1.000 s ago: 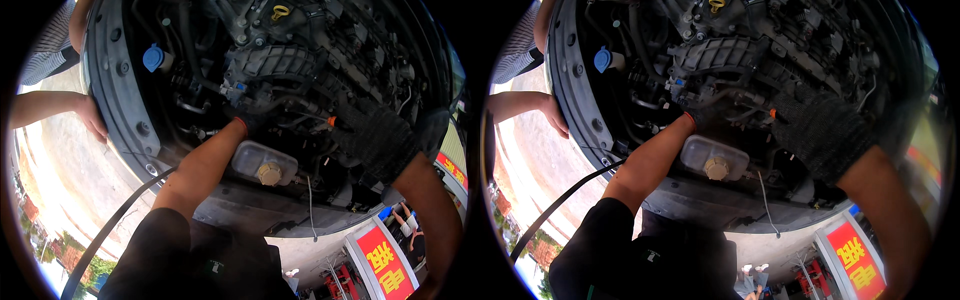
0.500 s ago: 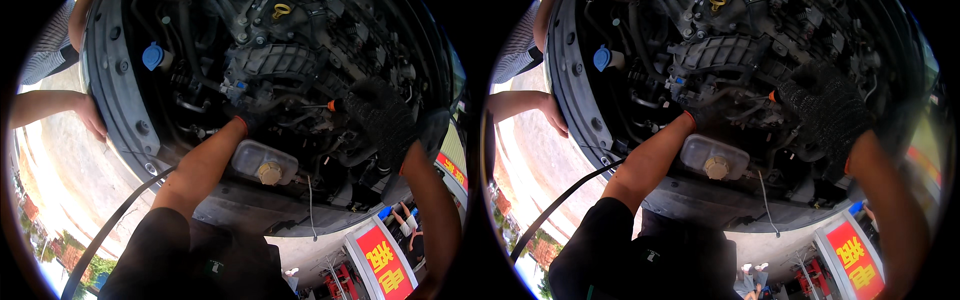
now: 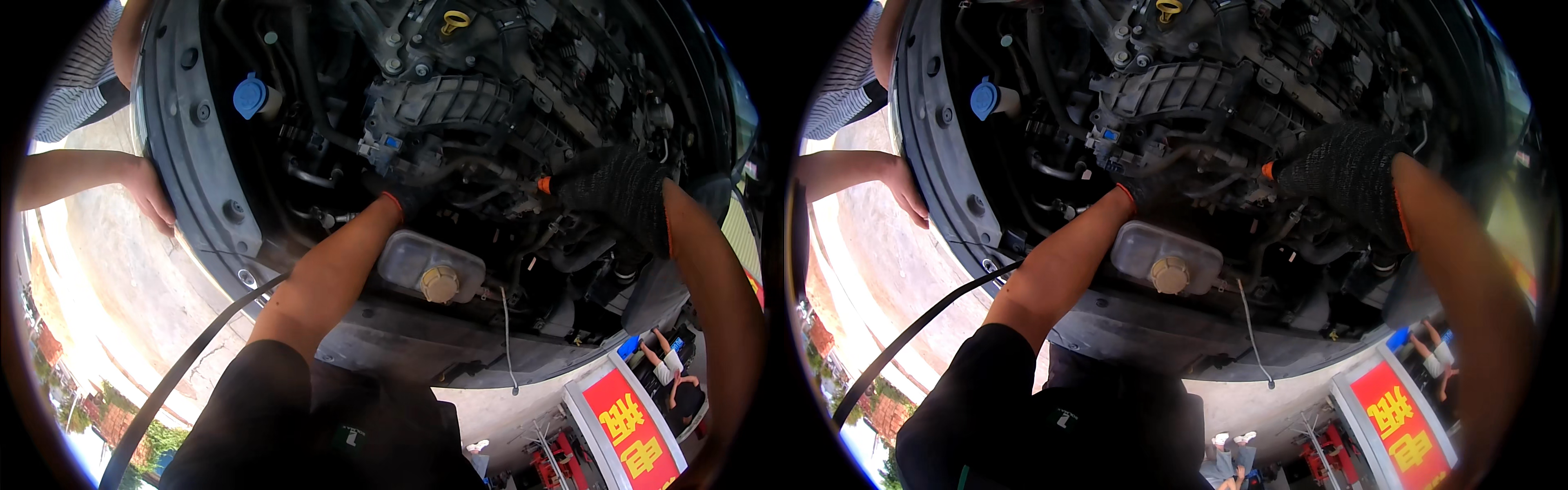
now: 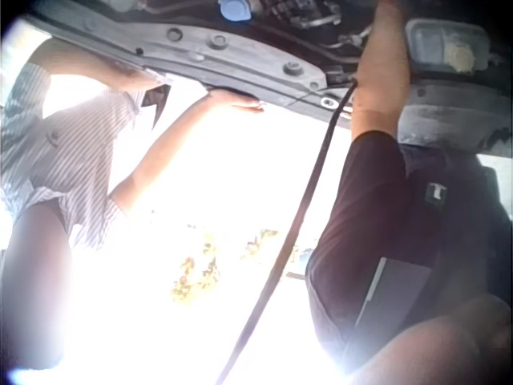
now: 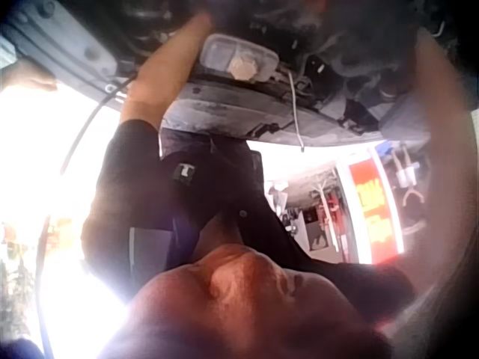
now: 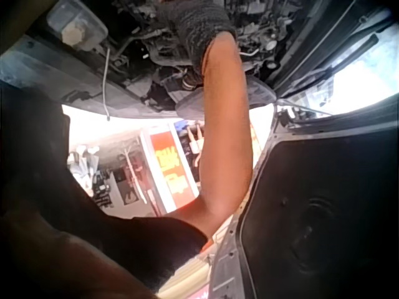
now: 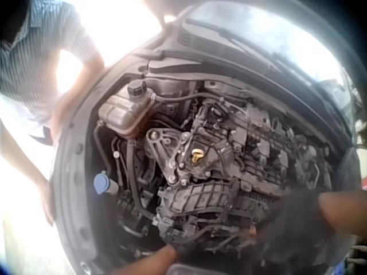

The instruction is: The person uses a screwdriver to work on components inside the car engine bay while another person observes. The person manipulates hoses and parts near the brake fluid reservoir and engine block.

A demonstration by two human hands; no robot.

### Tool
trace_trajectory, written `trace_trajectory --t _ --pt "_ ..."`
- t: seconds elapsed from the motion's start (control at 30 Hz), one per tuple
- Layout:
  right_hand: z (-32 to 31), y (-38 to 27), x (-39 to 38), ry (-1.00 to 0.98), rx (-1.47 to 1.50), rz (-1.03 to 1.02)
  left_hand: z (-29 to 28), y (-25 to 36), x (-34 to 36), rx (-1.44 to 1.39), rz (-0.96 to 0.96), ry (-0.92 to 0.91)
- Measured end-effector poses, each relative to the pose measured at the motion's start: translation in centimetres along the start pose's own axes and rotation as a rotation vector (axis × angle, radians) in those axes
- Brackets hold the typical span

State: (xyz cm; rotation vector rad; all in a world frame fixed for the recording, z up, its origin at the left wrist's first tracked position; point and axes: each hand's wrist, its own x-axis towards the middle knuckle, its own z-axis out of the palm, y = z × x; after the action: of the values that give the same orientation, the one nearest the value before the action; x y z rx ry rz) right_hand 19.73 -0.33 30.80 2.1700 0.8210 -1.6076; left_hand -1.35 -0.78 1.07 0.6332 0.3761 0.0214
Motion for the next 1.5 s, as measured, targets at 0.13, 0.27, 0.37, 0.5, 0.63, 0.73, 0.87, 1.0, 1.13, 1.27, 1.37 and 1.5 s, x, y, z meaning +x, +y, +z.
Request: trace_trajectory --t 0.13,0.27,0.37,0.5,0.63,0.73,0.87,1.0,1.13,1.27,1.37,1.5 --pt "1.6 -1.1 -0.5 0.119 -0.306 -0.166 -1.1 -0.7 0.1 -0.117 -0.044 0.011" --pt "3.9 -0.4 -1.9 0.438 -0.616 -0.429 -0.2 -0.5 1.3 0.093 0.044 -0.006" --pt "4.1 0.0 -2.1 0.298 -0.304 -0.335 0.2 -0.5 1.4 0.242 0.092 0.002" --pt "4.7 -0.6 -1.1 0.024 0.204 -0.038 -1.0 -0.5 0.2 0.529 0.111 0.073" --pt "6.3 -2.1 -1.9 0.27 -0.223 -0.177 -2.6 0.1 -1.7 0.869 0.099 0.165" --pt "7.4 -1.7 -4.1 0.408 -0.451 -0.165 -0.4 -0.6 0.4 1.086 0.104 0.092" --pt "8.1 -2.1 -4.2 0.352 -0.528 -0.17 -0.8 -0.7 0.0 1.348 0.022 0.067" --pt "8.8 -3.0 -3.6 0.324 -0.572 -0.203 -2.0 -0.1 -1.1 1.519 -0.051 0.06" --pt "9.4 -4.7 -3.0 0.283 -0.704 -0.238 -3.1 0.7 -2.3 1.632 -0.116 0.068" --pt "10.0 -3.7 -5.2 0.24 -0.844 -0.079 0.7 -1.0 1.2 1.675 -0.046 -0.051" --pt "10.1 -4.9 -3.8 0.235 -0.863 -0.141 -2.5 -1.0 0.4 1.727 -0.005 0.037" --pt "9.3 -6.2 -3.6 0.227 -0.846 -0.175 -6.1 -1.8 -0.5 1.781 0.144 0.141"
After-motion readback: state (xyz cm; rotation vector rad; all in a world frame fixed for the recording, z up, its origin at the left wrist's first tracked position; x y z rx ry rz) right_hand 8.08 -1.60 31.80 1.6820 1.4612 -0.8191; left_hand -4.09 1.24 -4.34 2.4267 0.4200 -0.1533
